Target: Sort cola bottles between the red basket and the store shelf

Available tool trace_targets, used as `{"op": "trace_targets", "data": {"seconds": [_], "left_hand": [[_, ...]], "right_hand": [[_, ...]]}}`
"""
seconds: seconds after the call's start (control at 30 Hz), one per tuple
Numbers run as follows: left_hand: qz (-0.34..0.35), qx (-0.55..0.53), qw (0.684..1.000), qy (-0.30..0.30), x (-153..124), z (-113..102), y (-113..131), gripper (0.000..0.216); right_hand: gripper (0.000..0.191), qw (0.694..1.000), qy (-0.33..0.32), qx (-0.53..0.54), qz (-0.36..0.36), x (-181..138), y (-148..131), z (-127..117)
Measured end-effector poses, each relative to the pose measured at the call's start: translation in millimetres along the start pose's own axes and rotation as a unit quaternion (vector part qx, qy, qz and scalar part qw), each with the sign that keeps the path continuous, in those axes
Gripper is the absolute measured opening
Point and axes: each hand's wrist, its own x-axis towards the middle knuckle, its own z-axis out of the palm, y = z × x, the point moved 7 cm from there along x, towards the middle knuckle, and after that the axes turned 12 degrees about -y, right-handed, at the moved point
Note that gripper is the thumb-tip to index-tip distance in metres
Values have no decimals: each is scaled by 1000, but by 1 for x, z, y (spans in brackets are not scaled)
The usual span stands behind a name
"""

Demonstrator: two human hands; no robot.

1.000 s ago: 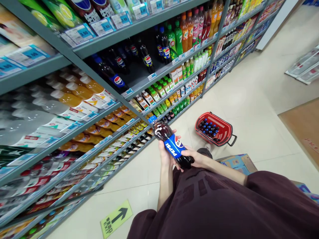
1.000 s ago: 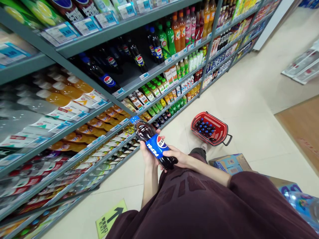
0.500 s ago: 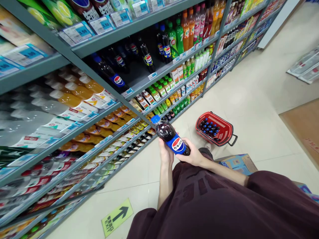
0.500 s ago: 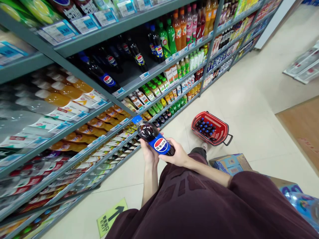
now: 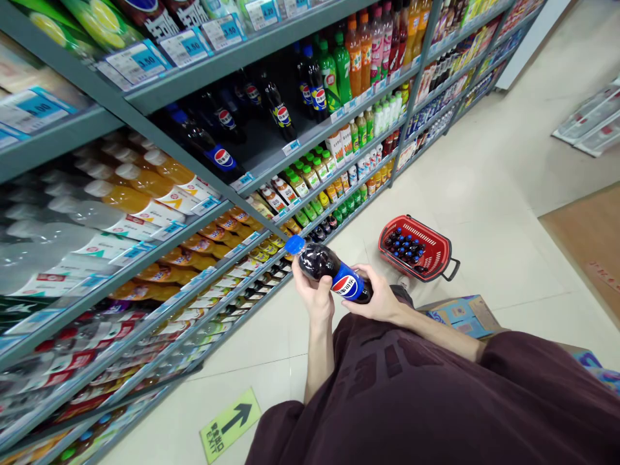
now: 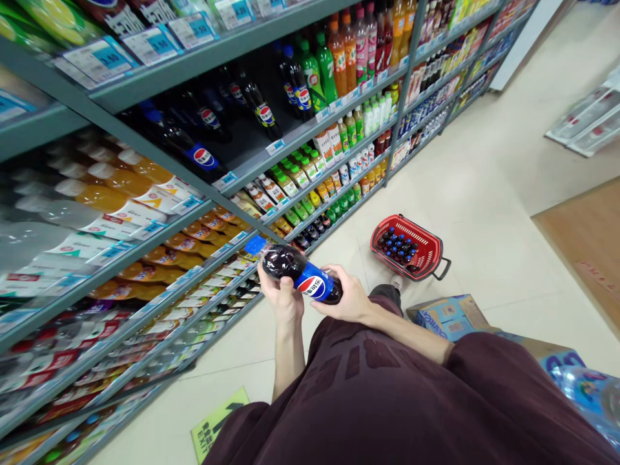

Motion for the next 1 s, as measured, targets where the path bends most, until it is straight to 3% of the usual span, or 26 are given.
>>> {"op": "trace_targets", "data": {"seconds": [0.13, 0.3, 0.43, 0.67, 0.8, 1.0], "left_hand": [[-22, -5, 999, 30, -3, 5, 14, 77], [-8, 6, 998, 68, -9, 2, 22, 85], [19, -21, 998, 61, -11, 7, 27, 76], [54, -71, 991, 103, -16, 6, 37, 67], [125, -144, 979, 75, -19, 7, 46, 52], [123, -127, 981, 80, -20, -2, 57, 62]], "right_hand": [[76, 1000, -25, 0, 4, 3, -2, 3], [78, 999, -41, -29, -13, 5, -4, 5], [76, 995, -30, -76, -56, 6, -10, 4], [76, 973, -14, -138, -183, 0, -21, -2], [85, 953, -15, -141, -267, -3, -31, -6], [88, 926, -65, -81, -363, -7, -56, -5]]}}
